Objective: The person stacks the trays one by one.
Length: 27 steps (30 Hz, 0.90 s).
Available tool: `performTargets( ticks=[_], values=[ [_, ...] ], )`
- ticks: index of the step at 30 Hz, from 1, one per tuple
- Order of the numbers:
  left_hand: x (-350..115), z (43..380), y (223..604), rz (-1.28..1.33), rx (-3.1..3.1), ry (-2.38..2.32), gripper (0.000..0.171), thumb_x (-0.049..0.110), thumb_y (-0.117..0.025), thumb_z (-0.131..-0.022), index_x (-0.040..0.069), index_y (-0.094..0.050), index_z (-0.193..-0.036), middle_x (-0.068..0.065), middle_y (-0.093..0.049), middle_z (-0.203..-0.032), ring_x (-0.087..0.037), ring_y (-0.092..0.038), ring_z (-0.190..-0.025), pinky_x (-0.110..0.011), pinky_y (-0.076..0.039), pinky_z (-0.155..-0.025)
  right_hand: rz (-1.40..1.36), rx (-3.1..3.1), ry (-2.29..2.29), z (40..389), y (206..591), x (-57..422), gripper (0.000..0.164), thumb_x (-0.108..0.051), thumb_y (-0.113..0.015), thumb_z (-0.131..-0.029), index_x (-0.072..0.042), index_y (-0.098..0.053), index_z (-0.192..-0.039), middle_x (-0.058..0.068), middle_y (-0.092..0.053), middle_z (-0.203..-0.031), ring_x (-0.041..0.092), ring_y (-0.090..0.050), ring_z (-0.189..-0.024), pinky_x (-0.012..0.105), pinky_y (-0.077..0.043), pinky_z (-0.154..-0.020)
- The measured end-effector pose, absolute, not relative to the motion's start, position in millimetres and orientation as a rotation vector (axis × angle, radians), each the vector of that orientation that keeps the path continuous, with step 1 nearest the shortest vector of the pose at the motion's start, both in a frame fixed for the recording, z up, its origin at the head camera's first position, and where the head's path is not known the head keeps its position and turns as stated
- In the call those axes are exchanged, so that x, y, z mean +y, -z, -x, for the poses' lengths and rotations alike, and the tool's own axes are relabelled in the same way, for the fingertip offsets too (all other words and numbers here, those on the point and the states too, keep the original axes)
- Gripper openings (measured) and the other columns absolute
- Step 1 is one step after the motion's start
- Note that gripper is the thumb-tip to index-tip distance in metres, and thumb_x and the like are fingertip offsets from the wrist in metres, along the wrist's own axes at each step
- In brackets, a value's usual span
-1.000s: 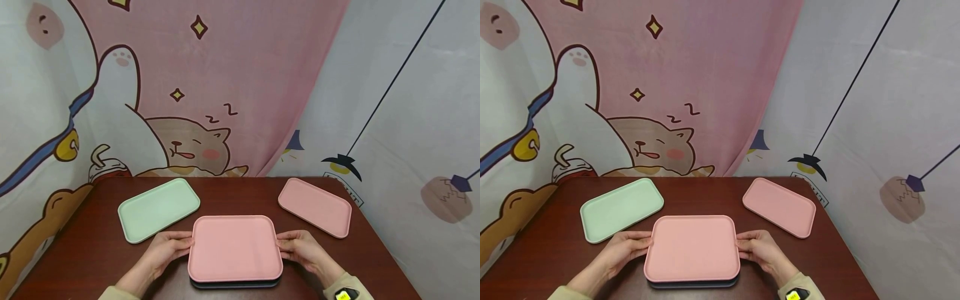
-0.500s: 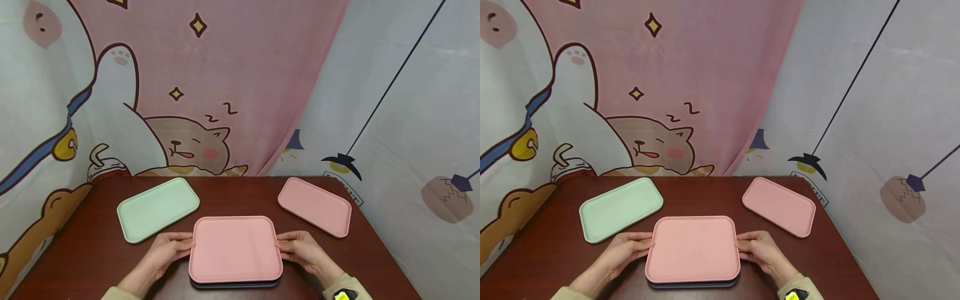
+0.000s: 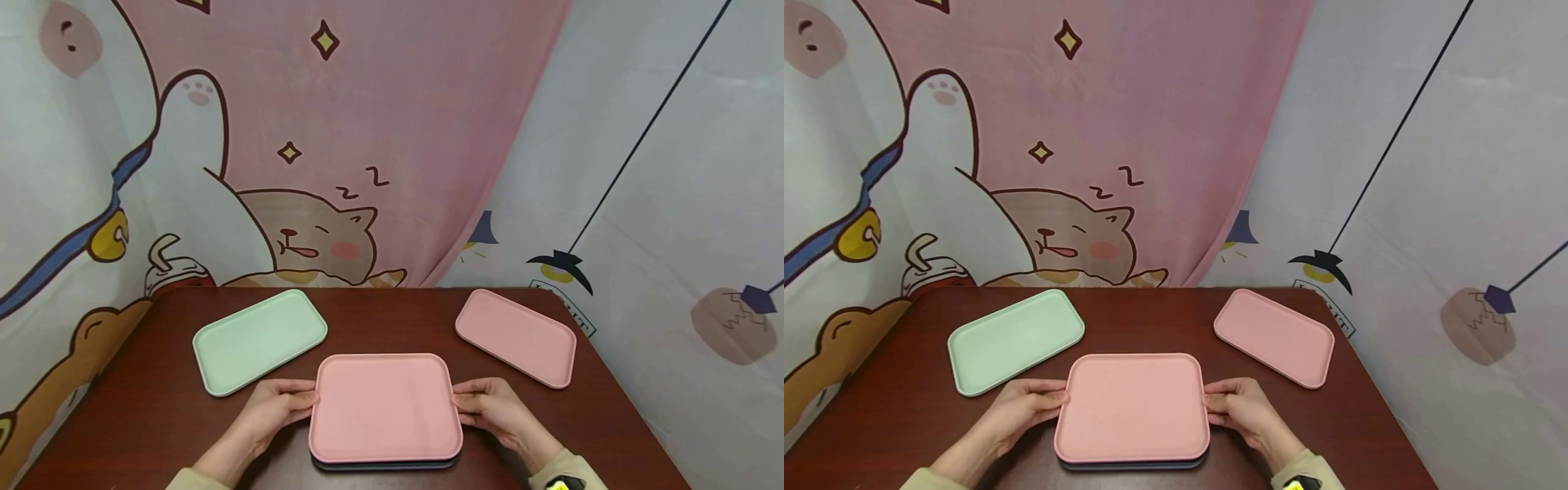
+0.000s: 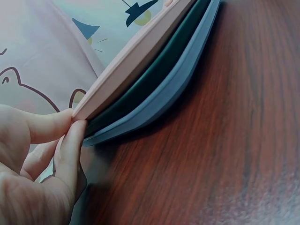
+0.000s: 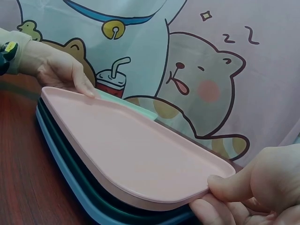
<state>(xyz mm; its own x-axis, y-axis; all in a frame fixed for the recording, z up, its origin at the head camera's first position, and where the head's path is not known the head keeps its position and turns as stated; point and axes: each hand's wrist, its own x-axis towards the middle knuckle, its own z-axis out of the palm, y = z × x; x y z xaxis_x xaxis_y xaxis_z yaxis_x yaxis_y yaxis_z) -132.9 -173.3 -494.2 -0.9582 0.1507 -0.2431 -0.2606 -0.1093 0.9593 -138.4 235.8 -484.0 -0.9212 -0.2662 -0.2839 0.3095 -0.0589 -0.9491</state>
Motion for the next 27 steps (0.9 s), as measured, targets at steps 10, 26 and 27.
performTargets(
  ticks=[10,26,27],
  values=[
    [-172.6,132.9,497.2,0.135,1.919,-2.128,0.04,-0.006,-0.075,-0.093,-0.022,-0.062,-0.127,-0.015,-0.075,-0.104,-0.017,-0.073,-0.092,-0.034,-0.064,-0.084,-0.071,1.891,2.017,137.2,485.6,236.6,0.027,0.006,-0.07,-0.094,0.017,-0.066,-0.118,0.009,-0.073,-0.096,0.015,-0.072,-0.083,0.03,-0.064,-0.074],
    [-175.2,131.8,500.4,0.116,1.91,-2.124,0.041,-0.007,-0.074,-0.093,-0.023,-0.061,-0.128,-0.013,-0.075,-0.102,-0.017,-0.072,-0.092,-0.034,-0.063,-0.085,-0.039,1.89,2.015,135.7,485.7,238.3,0.025,0.007,-0.069,-0.095,0.019,-0.065,-0.118,0.01,-0.074,-0.097,0.016,-0.073,-0.085,0.031,-0.064,-0.076],
    [-175.2,131.6,500.4,0.114,1.904,-2.127,0.041,-0.007,-0.074,-0.093,-0.023,-0.061,-0.128,-0.013,-0.075,-0.101,-0.017,-0.073,-0.092,-0.034,-0.063,-0.085,-0.037,1.893,2.009,135.4,485.7,238.6,0.026,0.007,-0.069,-0.096,0.019,-0.064,-0.119,0.011,-0.074,-0.097,0.016,-0.073,-0.085,0.031,-0.064,-0.076]
  ],
)
